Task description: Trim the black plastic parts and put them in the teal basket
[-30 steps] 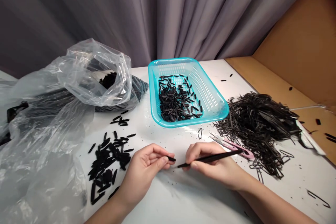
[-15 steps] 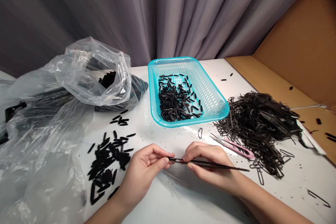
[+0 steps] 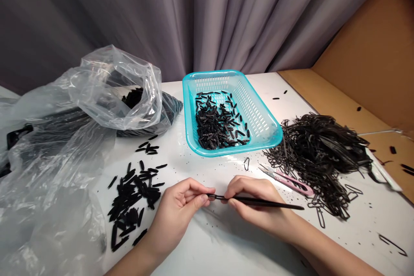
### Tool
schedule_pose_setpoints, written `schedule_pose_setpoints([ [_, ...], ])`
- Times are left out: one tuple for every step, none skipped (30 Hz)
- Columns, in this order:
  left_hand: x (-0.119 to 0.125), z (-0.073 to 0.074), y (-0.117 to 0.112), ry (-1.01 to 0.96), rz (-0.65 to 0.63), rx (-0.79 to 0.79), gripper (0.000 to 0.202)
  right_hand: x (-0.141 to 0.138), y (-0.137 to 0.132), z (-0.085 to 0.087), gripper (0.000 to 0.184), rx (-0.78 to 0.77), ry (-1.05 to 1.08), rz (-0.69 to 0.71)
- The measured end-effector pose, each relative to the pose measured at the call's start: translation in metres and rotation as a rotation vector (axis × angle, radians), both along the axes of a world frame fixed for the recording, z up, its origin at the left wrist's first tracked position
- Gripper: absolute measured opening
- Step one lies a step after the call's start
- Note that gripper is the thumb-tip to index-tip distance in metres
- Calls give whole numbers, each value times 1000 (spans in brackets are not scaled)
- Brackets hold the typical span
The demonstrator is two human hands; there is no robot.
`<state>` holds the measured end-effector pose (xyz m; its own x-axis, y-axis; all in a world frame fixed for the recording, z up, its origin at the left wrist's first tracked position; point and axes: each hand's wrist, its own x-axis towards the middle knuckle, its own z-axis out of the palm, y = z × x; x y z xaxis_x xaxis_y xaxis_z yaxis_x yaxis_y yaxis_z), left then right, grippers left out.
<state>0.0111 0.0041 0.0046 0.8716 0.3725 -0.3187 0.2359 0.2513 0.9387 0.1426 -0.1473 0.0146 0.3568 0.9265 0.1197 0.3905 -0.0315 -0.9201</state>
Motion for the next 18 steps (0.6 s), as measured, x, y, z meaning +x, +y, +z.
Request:
schedule_pose_setpoints([
  [0,0,0,0,1,-1,6,0,0,0,7,-18,13,-5],
  [0,0,0,1,0,-2,6,0,0,0,7,-31,27,-7],
  [0,0,0,2,-2,-1,6,0,0,0,7,-43,44,-7],
  [-1,1,-1,4,-2,0,6,1,1,0,8,-55,65,-6],
  [-1,1,-1,7,-3,2,6,2,1,0,8,-67,91,-6],
  [-1,2,-1,10,-2,4,6,3,1,0,8,-76,119,-9],
  [0,3,-1,14,-1,5,5,3,1,0,9,-81,153,-10],
  [0,3,-1,19,1,3,4,4,1,0,8,-80,194,-11],
  [0,4,0,23,2,-2,4,5,2,-1,8,-71,242,-10],
  [0,4,0,25,1,-8,3,5,2,-2,8,-57,295,-4],
  [0,4,0,25,-1,-16,2,5,3,-3,9,-44,349,5],
  [0,4,0,25,-4,-25,2,6,3,-4,9,-31,400,14],
  [0,4,1,23,-8,-34,2,6,4,-6,9,-22,445,22],
  [1,4,1,22,-12,-41,2,6,4,-7,9,-14,479,28],
  [1,4,2,20,-17,-48,2,6,4,-8,9,-9,504,32],
  [1,4,2,19,-22,-54,2,6,4,-8,9,-5,521,34],
  [1,4,2,18,-28,-59,2,6,4,-8,9,-3,528,34],
  [1,4,2,18,-30,-61,2,6,4,-8,9,-5,527,36],
])
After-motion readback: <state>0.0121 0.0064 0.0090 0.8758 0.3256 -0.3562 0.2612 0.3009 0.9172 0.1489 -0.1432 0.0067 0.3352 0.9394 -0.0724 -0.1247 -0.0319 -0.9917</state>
